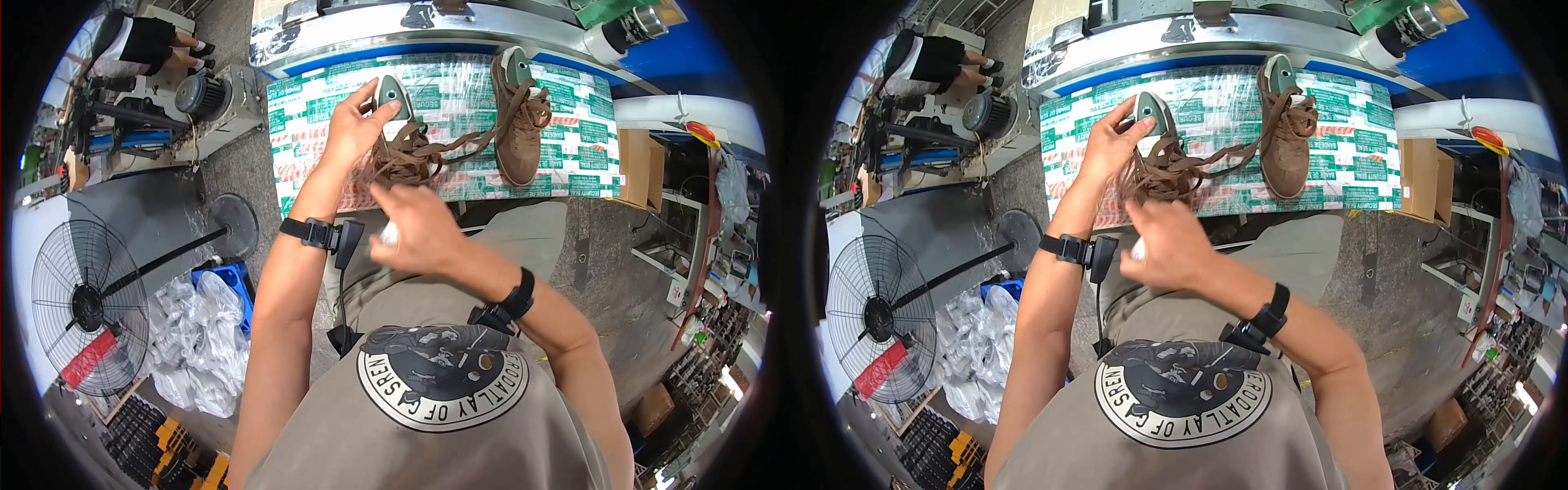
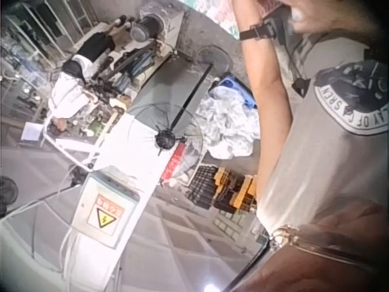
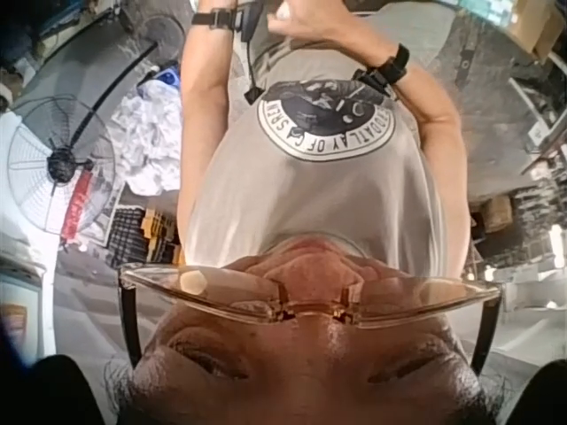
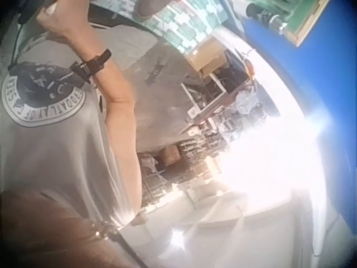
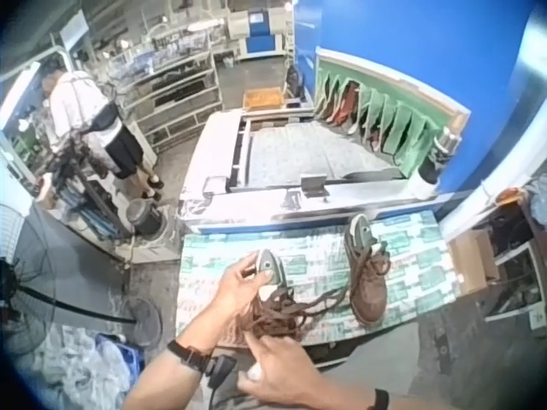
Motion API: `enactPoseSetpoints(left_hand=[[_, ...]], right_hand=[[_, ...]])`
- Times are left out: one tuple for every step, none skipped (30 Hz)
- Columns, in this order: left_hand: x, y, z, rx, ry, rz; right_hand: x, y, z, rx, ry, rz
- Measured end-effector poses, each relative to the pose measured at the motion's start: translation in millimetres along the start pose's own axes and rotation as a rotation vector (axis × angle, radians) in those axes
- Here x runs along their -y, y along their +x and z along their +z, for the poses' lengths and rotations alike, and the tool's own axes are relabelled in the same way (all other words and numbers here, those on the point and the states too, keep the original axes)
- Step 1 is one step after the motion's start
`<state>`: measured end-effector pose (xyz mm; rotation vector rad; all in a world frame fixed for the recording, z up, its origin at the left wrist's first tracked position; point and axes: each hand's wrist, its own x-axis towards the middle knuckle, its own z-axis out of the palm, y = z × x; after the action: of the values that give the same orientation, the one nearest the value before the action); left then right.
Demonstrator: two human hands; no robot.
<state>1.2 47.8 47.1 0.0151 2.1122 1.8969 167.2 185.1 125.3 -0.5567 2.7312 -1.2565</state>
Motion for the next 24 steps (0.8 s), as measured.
enactPoseSetpoints(left_hand=[[1,-1,-1,-0.022,0.071,0.018],[-3,-2,3,-0.034,0.135,0.043],[-7,-3,6,0.025,0.122,0.008],[-8,-12,6,0.024,0.124,0.02],[-5,-21,8,-0.061,0.083,-0.015],[0,-28,14,-0.137,0.037,-0.047],[16,-39,16,-0.132,0.099,-0.004],[27,-54,17,-0.131,0.163,0.036],[22,-69,30,-0.128,0.339,0.069],[12,-82,42,-0.134,0.516,0.103],[-4,-85,53,-0.214,0.679,0.101],[-33,-85,60,-0.213,0.582,-0.112],[-18,-79,57,-0.218,0.487,-0.083],[-1,-74,49,-0.215,0.387,-0.061],[-4,-71,45,-0.217,0.344,-0.035],[-1,-66,33,-0.179,0.192,-0.073],[1,-62,17,-0.186,0.174,-0.077],[3,-59,0,-0.192,0.157,-0.082],[5,-58,-18,-0.257,0.119,-0.094],[-2,-58,-28,-0.323,0.082,-0.112],[-7,-55,-35,-0.334,0.192,0.008],[-1,-52,-46,-0.382,0.213,0.069],[6,-46,-48,-0.398,0.288,0.111],[12,-42,-51,-0.414,0.364,0.154]], right_hand=[[3,-9,0,0.049,0.021,0.006],[0,-16,-5,0.035,0.008,0.011],[-5,-25,-15,0.02,-0.001,-0.009],[-9,-33,-22,0.013,0.001,-0.041],[-10,-41,-35,-0.107,-0.022,-0.098],[-17,-48,-48,-0.263,-0.086,-0.168],[-23,-55,-65,-0.323,-0.164,-0.098],[-29,-62,-83,-0.382,-0.237,-0.029],[-44,-68,-99,-0.444,-0.289,0.072],[-64,-71,-114,-0.504,-0.336,0.169],[-90,-74,-127,-0.508,-0.418,0.295],[-121,-78,-138,-0.519,-0.461,0.374],[-152,-79,-143,-0.529,-0.536,0.436],[-176,-83,-151,-0.479,-0.585,0.513],[-203,-91,-156,-0.453,-0.621,0.582],[-222,-96,-157,-0.426,-0.652,0.646],[-229,-97,-156,-0.444,-0.646,0.656],[-236,-98,-154,-0.486,-0.757,0.559],[-240,-100,-151,-0.522,-0.865,0.462],[-229,-93,-150,-0.53,-0.856,0.475],[-216,-81,-143,-0.562,-0.559,0.488],[-199,-65,-134,-0.582,-0.26,0.483],[-189,-53,-121,-0.551,-0.196,0.507],[-182,-42,-108,-0.519,-0.13,0.529]])
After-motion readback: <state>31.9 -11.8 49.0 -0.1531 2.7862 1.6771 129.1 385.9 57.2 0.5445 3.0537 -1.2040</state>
